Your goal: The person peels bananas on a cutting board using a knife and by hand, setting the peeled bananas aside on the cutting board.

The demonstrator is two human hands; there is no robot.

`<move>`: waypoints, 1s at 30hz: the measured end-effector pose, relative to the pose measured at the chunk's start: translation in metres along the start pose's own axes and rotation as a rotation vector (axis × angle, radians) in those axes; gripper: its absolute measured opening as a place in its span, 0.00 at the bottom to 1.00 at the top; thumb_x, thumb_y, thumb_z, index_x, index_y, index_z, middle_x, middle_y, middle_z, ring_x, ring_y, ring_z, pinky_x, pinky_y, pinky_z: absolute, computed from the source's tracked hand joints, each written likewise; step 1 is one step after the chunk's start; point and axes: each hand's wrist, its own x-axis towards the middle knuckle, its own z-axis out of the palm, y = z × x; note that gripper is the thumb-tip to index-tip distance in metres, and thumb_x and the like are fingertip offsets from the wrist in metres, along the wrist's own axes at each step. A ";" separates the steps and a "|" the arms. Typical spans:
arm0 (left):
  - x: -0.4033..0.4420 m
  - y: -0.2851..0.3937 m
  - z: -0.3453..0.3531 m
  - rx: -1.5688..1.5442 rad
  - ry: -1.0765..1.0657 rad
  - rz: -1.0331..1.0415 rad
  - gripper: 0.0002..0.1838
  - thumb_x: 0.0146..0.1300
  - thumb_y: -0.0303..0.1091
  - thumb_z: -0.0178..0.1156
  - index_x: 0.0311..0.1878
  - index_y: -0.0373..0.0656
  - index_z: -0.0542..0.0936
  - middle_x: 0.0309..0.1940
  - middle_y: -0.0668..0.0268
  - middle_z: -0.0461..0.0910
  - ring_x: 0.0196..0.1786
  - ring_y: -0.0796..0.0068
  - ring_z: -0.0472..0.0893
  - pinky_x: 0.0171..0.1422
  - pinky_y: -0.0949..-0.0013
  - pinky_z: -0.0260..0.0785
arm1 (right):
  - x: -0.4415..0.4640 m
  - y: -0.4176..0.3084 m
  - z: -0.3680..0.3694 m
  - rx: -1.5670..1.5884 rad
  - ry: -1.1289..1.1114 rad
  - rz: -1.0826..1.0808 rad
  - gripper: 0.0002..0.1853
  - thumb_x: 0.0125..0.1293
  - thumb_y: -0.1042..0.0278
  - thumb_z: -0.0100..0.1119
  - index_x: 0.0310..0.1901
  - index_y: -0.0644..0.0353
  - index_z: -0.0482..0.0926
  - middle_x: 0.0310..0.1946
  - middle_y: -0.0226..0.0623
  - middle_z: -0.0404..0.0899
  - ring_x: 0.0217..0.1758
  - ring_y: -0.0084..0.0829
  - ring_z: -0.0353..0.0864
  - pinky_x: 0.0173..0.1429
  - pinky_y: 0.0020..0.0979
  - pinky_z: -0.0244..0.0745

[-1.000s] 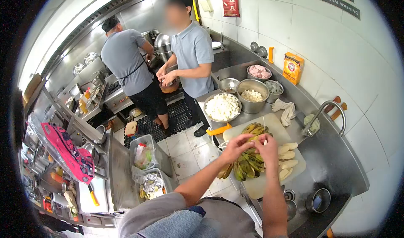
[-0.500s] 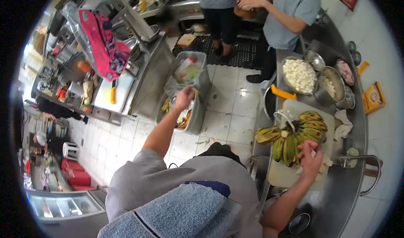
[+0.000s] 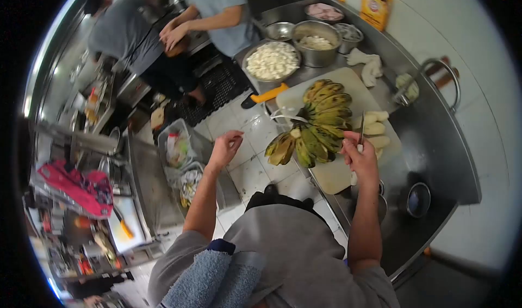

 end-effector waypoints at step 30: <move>0.228 0.162 0.127 -0.301 -0.801 0.951 0.21 0.61 0.33 0.69 0.58 0.40 0.80 0.44 0.59 0.83 0.40 0.71 0.80 0.47 0.69 0.72 | 0.027 0.013 0.202 0.495 0.802 -0.160 0.15 0.80 0.57 0.43 0.46 0.62 0.71 0.28 0.33 0.72 0.22 0.25 0.72 0.20 0.29 0.66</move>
